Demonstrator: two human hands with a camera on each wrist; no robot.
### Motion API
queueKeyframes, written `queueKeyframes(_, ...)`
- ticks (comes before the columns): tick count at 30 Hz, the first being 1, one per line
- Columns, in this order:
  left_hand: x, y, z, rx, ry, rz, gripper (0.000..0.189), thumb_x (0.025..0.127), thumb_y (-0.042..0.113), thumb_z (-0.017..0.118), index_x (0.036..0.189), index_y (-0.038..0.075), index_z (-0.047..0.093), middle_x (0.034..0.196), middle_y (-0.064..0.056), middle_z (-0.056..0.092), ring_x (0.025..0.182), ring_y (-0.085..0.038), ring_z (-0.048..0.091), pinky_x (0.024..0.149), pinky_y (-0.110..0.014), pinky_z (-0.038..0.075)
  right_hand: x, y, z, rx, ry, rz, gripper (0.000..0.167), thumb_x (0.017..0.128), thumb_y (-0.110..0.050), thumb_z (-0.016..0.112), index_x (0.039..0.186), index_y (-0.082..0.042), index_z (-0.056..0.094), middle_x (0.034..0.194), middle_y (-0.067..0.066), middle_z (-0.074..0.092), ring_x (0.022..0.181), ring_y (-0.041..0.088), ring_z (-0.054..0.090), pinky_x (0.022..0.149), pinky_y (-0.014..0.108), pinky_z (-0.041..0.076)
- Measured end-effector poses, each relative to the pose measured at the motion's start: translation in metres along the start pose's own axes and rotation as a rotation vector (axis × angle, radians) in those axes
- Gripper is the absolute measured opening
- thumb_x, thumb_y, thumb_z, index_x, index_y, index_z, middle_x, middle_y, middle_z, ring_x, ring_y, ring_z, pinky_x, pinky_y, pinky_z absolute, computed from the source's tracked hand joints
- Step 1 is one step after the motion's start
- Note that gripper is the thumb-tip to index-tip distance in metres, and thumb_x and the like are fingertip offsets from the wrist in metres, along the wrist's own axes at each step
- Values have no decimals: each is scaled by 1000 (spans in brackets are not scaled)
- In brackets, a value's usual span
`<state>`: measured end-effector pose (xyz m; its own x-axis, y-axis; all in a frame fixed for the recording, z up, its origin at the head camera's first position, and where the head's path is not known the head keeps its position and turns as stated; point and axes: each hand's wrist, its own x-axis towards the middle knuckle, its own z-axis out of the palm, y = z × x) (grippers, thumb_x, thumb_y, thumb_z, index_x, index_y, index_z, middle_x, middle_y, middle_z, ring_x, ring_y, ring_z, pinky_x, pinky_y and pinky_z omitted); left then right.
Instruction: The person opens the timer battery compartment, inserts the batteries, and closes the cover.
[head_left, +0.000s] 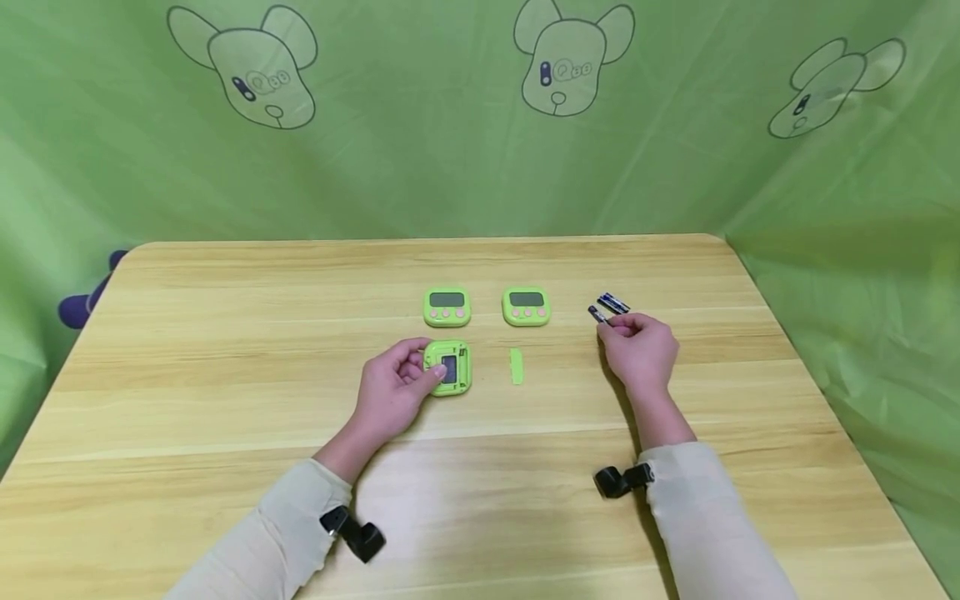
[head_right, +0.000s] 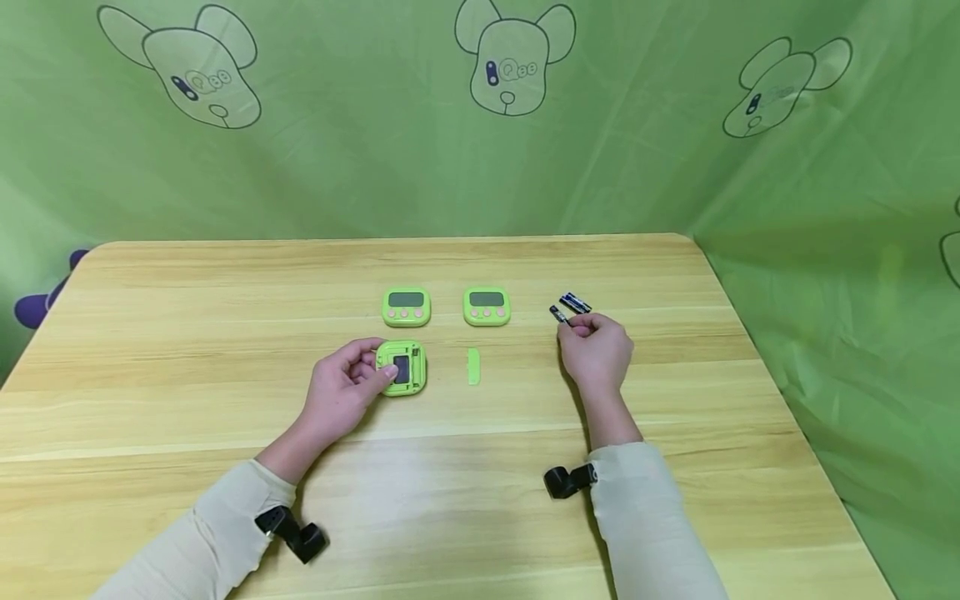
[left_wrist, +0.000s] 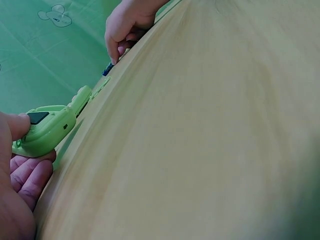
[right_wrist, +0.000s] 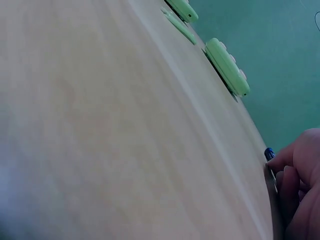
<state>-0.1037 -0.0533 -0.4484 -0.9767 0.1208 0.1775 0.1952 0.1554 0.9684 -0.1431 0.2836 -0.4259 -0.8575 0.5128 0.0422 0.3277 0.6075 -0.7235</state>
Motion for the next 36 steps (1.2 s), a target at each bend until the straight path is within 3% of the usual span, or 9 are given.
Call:
queueKeyframes(4, 0, 0, 0, 11, 1, -2, 33, 88, 4, 76, 118, -3, 66, 85, -9, 62, 70, -15, 56, 60, -20, 48, -1, 1, -1, 11, 1, -28, 20, 94, -23, 69, 103, -4, 69, 98, 10, 67, 87, 23, 56, 79, 33, 41)
queueKeyframes(6, 0, 0, 0, 12, 1, 0, 33, 88, 5, 76, 118, -3, 66, 85, -9, 62, 70, -15, 56, 60, -20, 48, -2, 2, -2, 78, -10, -19, 20, 96, -21, 68, 106, -4, 67, 100, 10, 66, 85, 20, 59, 78, 30, 46)
queueKeyframes(10, 0, 1, 1, 9, -1, 5, 34, 88, 5, 76, 119, -3, 66, 85, -9, 62, 71, -16, 55, 60, -20, 48, -5, 3, -2, 361, -6, 31, 19, 94, -10, 70, 109, 0, 64, 97, 10, 63, 71, 16, 65, 60, 23, 55)
queueKeyframes(12, 0, 0, 1, 5, -1, 7, 34, 87, 5, 76, 119, -3, 66, 85, -9, 61, 71, -16, 55, 60, -20, 48, -5, 4, -3, 512, 14, 52, 21, 91, -5, 72, 109, 2, 64, 95, 9, 60, 66, 15, 63, 53, 23, 55)
queueKeyframes(15, 0, 0, 1, 3, 3, 7, 34, 87, 4, 77, 118, -2, 67, 85, -8, 61, 71, -16, 55, 59, -19, 47, -6, 5, -5, 646, 46, 51, 23, 88, -3, 75, 108, 4, 66, 93, 7, 59, 67, 12, 58, 47, 20, 51)
queueKeyframes(25, 0, 1, 1, -21, 1, -9, 32, 87, 4, 76, 118, -2, 67, 85, -9, 61, 70, -16, 55, 59, -19, 47, -7, 7, -9, 847, -17, 36, 20, 94, -4, 69, 109, 2, 58, 103, 15, 71, 88, 24, 70, 64, 27, 58)
queueKeyframes(31, 0, 2, 1, -35, 2, -13, 32, 88, 4, 76, 118, -2, 67, 85, -10, 60, 71, -16, 53, 59, -19, 46, -10, 8, -12, 933, -10, 47, 33, 89, 0, 73, 118, 11, 60, 93, 19, 70, 77, 25, 72, 67, 32, 59)
queueKeyframes(36, 0, 2, 0, -21, 9, -11, 33, 87, 4, 76, 118, -2, 66, 85, -8, 60, 70, -15, 53, 58, -19, 46, -16, 3, -10, 904, -35, 52, 39, 89, -1, 73, 124, 11, 60, 91, 17, 66, 77, 26, 73, 69, 36, 59)
